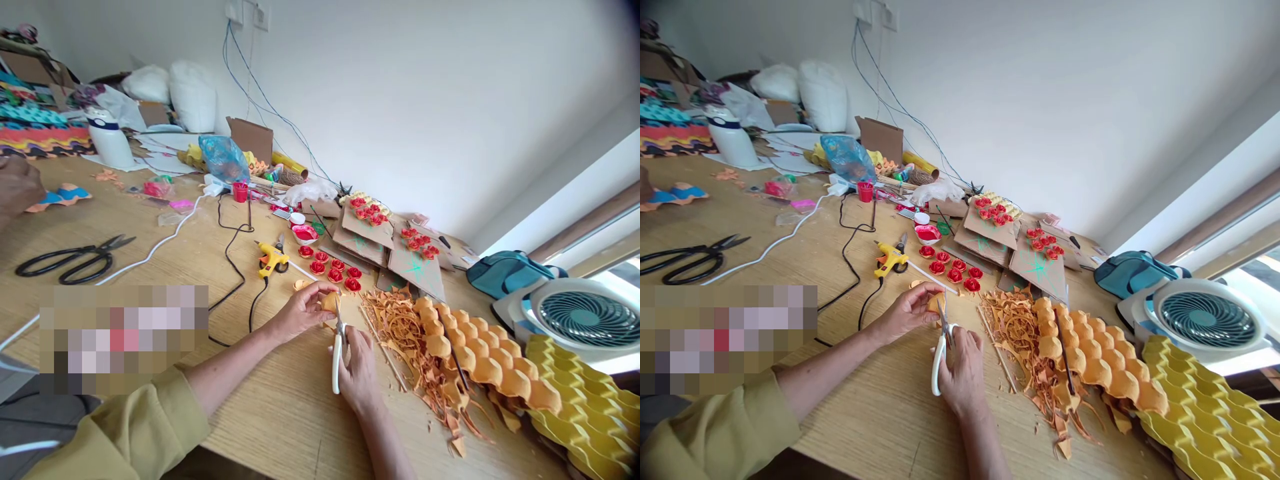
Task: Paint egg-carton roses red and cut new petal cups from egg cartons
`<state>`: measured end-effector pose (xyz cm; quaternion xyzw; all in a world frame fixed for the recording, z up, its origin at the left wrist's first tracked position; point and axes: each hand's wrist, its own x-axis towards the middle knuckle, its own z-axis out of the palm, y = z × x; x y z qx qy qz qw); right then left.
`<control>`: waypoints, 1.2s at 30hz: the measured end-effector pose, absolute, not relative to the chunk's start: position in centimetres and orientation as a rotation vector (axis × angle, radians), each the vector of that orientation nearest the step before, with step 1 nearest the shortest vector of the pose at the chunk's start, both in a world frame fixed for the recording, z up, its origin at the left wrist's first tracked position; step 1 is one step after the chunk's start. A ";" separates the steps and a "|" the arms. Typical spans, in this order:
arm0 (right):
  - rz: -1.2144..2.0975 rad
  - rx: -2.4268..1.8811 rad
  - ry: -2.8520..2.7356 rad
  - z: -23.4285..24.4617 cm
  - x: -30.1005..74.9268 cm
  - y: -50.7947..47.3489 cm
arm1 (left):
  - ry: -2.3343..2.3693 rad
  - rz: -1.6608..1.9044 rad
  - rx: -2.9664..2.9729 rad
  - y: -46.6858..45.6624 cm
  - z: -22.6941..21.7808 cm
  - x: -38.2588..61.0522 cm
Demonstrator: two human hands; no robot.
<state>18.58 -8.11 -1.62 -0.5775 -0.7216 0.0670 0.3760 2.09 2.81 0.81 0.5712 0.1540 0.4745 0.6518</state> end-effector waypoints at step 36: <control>0.144 -1.378 -1.811 -1.8 18.7 -8.1 | 0.361 0.978 1.159 2.6 1.3 1.6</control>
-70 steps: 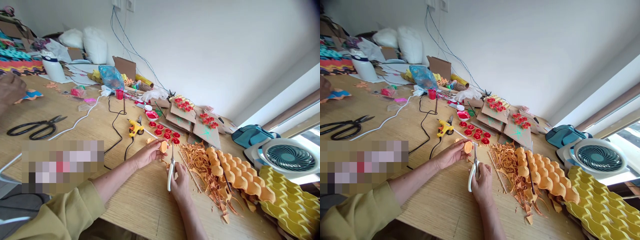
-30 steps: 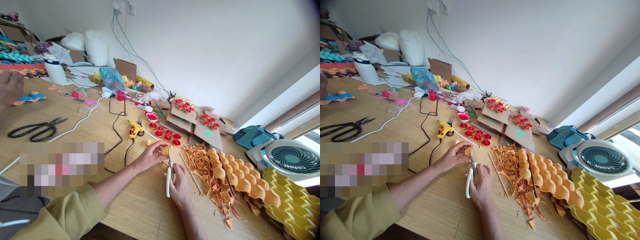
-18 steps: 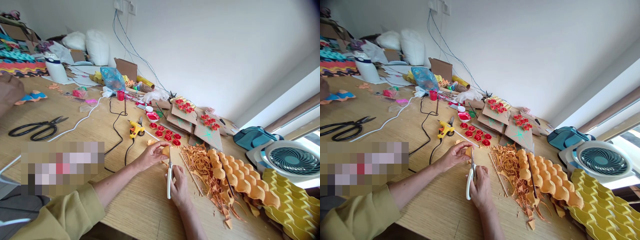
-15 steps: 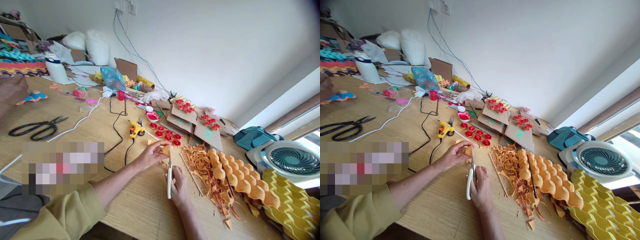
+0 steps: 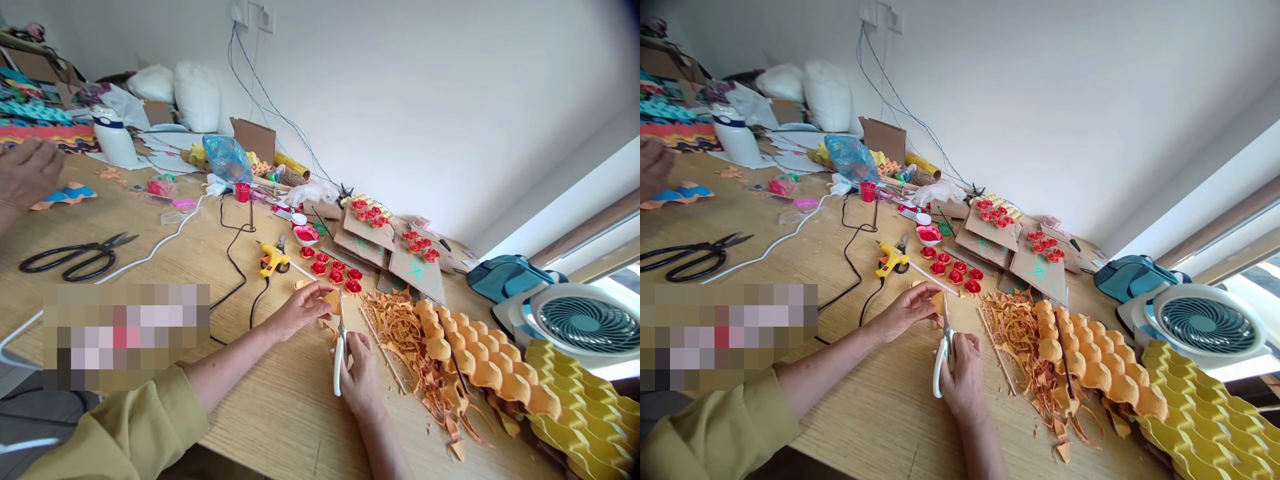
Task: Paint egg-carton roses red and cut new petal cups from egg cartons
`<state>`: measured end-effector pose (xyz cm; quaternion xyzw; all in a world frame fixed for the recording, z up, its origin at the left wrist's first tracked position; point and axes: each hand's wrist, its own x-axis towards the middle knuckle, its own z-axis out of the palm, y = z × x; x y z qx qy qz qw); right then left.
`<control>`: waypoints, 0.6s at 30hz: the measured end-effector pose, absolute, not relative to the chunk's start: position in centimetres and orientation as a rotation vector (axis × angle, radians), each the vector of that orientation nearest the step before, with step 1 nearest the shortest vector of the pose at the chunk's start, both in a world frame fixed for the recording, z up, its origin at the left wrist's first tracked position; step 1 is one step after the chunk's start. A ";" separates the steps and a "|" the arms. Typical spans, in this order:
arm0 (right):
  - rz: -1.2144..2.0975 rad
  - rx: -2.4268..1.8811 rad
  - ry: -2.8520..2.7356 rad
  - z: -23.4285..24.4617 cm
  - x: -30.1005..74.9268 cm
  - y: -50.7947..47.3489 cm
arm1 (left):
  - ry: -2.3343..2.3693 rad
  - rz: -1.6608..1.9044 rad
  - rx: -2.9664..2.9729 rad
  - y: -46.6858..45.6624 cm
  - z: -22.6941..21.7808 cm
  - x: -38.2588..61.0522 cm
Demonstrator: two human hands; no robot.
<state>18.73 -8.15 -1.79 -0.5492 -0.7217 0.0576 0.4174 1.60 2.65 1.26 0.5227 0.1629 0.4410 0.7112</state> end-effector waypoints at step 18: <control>0.185 -1.380 -1.801 -1.6 18.6 -8.3 | 0.394 0.971 1.257 2.7 1.0 1.8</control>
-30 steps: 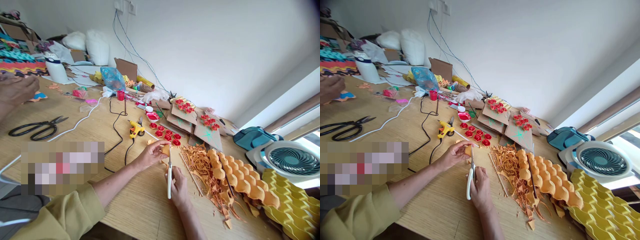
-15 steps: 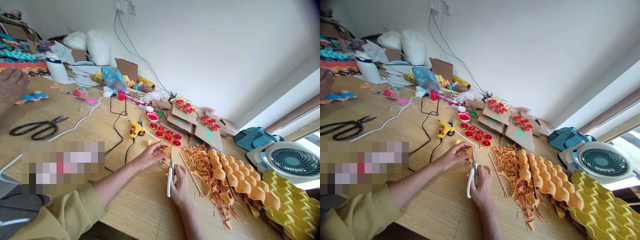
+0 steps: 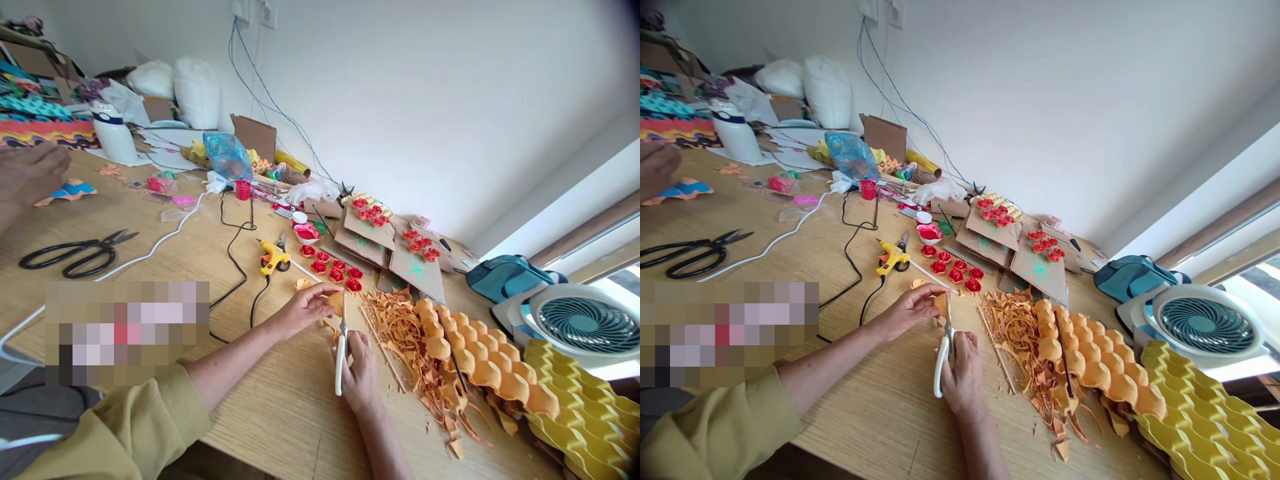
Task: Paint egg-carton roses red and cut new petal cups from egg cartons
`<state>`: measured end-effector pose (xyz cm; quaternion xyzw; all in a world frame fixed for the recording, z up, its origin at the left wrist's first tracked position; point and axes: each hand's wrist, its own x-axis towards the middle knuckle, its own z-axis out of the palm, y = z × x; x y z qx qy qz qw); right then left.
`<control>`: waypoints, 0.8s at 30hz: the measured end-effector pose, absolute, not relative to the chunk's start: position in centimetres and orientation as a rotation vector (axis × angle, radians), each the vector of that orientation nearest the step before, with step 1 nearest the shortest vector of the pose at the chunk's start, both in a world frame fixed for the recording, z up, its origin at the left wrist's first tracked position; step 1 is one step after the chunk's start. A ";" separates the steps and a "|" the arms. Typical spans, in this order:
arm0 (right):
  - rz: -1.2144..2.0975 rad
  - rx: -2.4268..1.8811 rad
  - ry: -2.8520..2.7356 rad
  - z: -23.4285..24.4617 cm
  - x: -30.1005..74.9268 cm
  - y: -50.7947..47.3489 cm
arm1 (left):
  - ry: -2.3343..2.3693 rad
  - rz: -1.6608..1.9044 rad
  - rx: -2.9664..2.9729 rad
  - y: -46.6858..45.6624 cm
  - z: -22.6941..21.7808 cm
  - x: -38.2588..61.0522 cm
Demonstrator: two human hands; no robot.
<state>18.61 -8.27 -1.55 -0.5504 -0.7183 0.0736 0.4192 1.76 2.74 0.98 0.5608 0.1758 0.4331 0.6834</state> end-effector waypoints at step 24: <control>0.077 -1.404 -1.853 -1.7 18.8 -8.0 | 0.371 0.990 1.211 2.7 1.0 1.6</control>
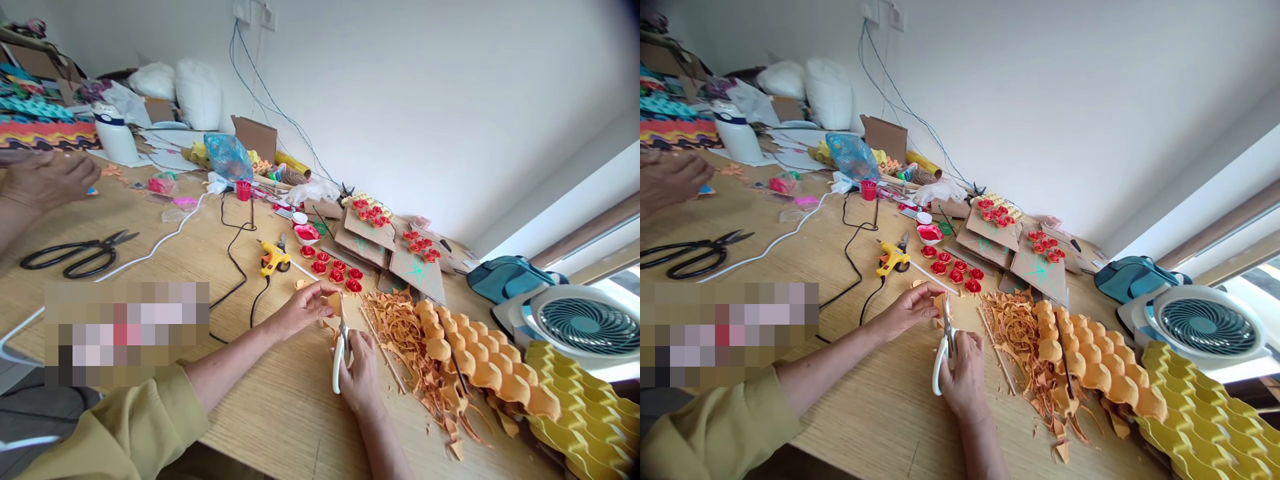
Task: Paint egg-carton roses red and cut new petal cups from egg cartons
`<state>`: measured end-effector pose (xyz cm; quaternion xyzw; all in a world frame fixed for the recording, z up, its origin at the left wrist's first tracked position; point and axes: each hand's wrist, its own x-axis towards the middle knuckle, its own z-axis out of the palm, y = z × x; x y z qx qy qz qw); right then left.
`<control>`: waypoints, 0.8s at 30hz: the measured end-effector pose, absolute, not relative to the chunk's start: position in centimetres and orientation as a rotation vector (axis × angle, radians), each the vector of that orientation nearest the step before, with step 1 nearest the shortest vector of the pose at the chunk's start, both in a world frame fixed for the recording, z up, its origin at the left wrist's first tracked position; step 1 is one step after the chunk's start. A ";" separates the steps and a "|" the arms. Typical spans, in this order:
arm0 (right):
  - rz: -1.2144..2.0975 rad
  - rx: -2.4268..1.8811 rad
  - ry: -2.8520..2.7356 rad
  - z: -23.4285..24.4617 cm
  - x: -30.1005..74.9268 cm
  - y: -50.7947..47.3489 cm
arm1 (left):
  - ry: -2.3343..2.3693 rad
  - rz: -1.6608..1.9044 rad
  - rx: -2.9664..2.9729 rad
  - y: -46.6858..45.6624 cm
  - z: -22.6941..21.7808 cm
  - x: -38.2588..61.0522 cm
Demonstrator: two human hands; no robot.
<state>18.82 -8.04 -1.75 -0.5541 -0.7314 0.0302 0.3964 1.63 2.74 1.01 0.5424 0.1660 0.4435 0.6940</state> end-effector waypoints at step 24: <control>0.182 -1.397 -1.780 -2.2 18.7 -8.2 | 0.367 1.095 1.241 3.0 1.4 1.7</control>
